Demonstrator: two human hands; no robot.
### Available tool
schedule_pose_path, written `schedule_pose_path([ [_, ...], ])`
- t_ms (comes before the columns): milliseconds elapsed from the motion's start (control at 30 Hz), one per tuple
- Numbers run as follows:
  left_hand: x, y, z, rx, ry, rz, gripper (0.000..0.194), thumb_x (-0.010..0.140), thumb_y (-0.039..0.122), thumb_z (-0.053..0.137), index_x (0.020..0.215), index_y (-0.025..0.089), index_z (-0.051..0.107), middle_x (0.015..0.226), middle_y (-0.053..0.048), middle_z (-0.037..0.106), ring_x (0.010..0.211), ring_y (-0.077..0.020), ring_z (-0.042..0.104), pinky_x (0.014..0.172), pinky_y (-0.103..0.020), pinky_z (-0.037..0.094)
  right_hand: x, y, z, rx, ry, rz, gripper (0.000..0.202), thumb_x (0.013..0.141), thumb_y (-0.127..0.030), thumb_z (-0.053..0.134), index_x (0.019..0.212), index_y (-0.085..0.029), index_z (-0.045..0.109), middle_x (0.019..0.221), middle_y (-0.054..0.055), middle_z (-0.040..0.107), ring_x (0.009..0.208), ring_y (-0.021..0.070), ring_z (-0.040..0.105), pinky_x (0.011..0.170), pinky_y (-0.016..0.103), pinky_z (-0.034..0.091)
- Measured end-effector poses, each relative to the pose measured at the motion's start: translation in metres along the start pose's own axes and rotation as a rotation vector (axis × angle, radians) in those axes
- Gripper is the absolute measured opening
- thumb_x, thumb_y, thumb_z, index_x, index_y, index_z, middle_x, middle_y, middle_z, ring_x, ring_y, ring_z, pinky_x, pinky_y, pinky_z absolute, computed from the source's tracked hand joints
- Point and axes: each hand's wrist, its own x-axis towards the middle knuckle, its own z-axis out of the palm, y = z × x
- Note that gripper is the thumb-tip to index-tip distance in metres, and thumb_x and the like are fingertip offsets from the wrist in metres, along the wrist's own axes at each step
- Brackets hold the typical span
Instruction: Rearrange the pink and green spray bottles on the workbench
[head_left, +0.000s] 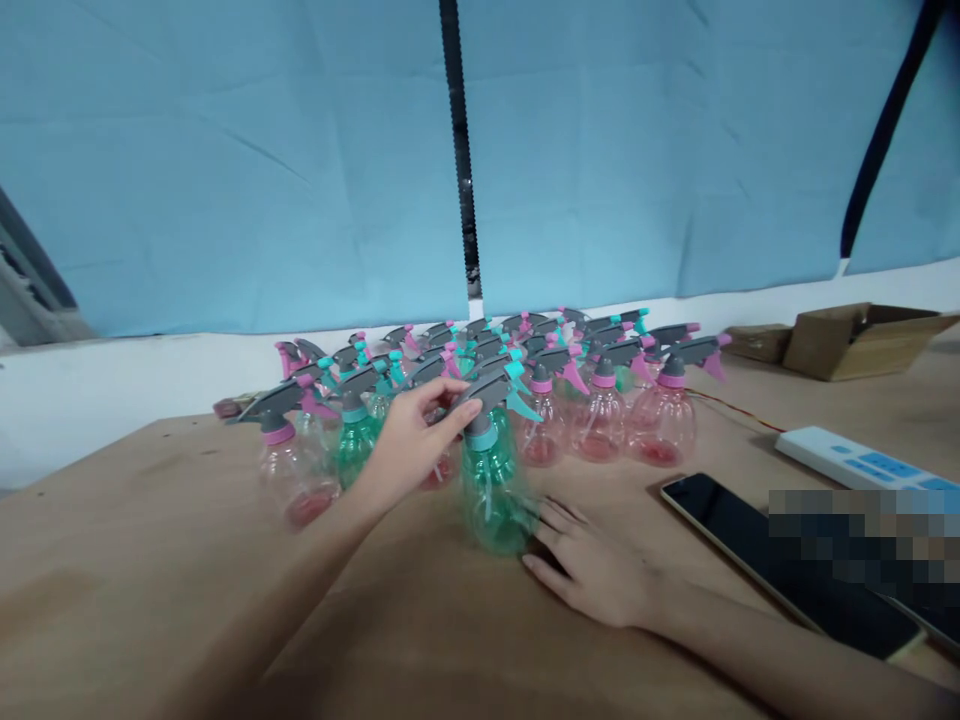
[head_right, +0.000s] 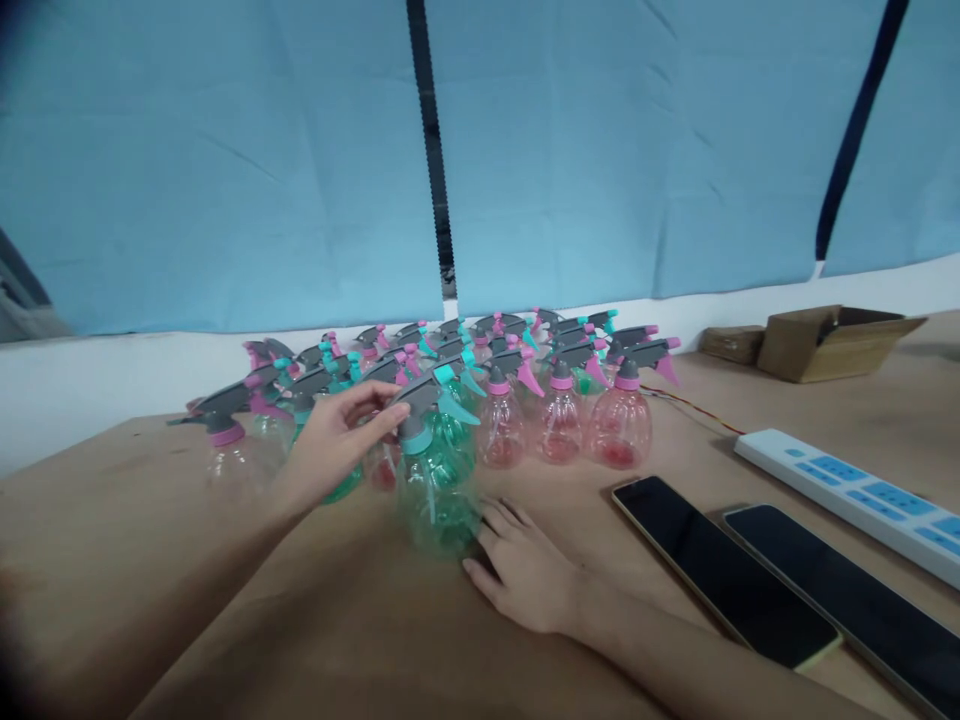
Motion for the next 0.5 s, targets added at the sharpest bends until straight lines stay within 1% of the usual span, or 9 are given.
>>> schedule_pose_path([
  [167, -0.002, -0.008, 0.003, -0.217, 0.011, -0.116, 0.014, 0.064, 0.026, 0.071, 0.073, 0.021, 0.063, 0.062, 0.003, 0.059, 0.053, -0.0123, 0.052, 0.053, -0.024, 0.039, -0.001, 0.001, 0.000, 0.009, 0.008, -0.002, 0.043, 0.089, -0.031, 0.039, 0.127, -0.012, 0.048, 0.134, 0.014, 0.044, 0.126, 0.0253, 0.034, 0.106, 0.042, 0.024],
  [233, -0.004, -0.017, 0.008, -0.285, 0.016, -0.149, 0.016, 0.061, 0.026, 0.074, 0.067, 0.020, 0.060, 0.061, 0.004, 0.057, 0.054, -0.0112, 0.051, 0.053, -0.022, 0.038, -0.001, 0.002, 0.000, 0.008, -0.003, -0.018, 0.042, 0.090, -0.031, 0.039, 0.127, -0.013, 0.048, 0.133, 0.014, 0.044, 0.127, 0.0249, 0.033, 0.106, 0.042, 0.023],
  [300, -0.005, -0.028, 0.016, -0.400, 0.013, -0.194, 0.021, 0.057, 0.026, 0.076, 0.067, 0.019, 0.059, 0.062, 0.004, 0.057, 0.057, -0.0105, 0.051, 0.055, -0.022, 0.038, -0.001, 0.001, -0.001, 0.007, -0.008, -0.026, 0.041, 0.090, -0.030, 0.039, 0.125, -0.014, 0.050, 0.133, 0.014, 0.044, 0.127, 0.0249, 0.032, 0.106, 0.043, 0.023],
  [433, -0.003, -0.049, 0.028, -0.734, 0.023, -0.290, 0.040, 0.051, 0.023, 0.078, 0.087, 0.021, 0.061, 0.075, 0.002, 0.061, 0.069, -0.0117, 0.056, 0.066, -0.023, 0.041, -0.001, 0.001, -0.003, -0.017, -0.015, -0.026, 0.039, 0.090, -0.029, 0.038, 0.123, -0.014, 0.052, 0.134, 0.014, 0.043, 0.127, 0.0246, 0.032, 0.106, 0.042, 0.023],
  [500, 0.000, -0.053, 0.029, -0.778, -0.017, -0.304, 0.044, 0.051, 0.021, 0.077, 0.091, 0.021, 0.060, 0.076, 0.002, 0.061, 0.070, -0.0121, 0.056, 0.069, -0.024, 0.041, -0.001, 0.001, -0.003, -0.024, -0.019, -0.034, 0.039, 0.090, -0.028, 0.038, 0.123, -0.014, 0.052, 0.132, 0.013, 0.044, 0.127, 0.0241, 0.032, 0.106, 0.042, 0.024],
])
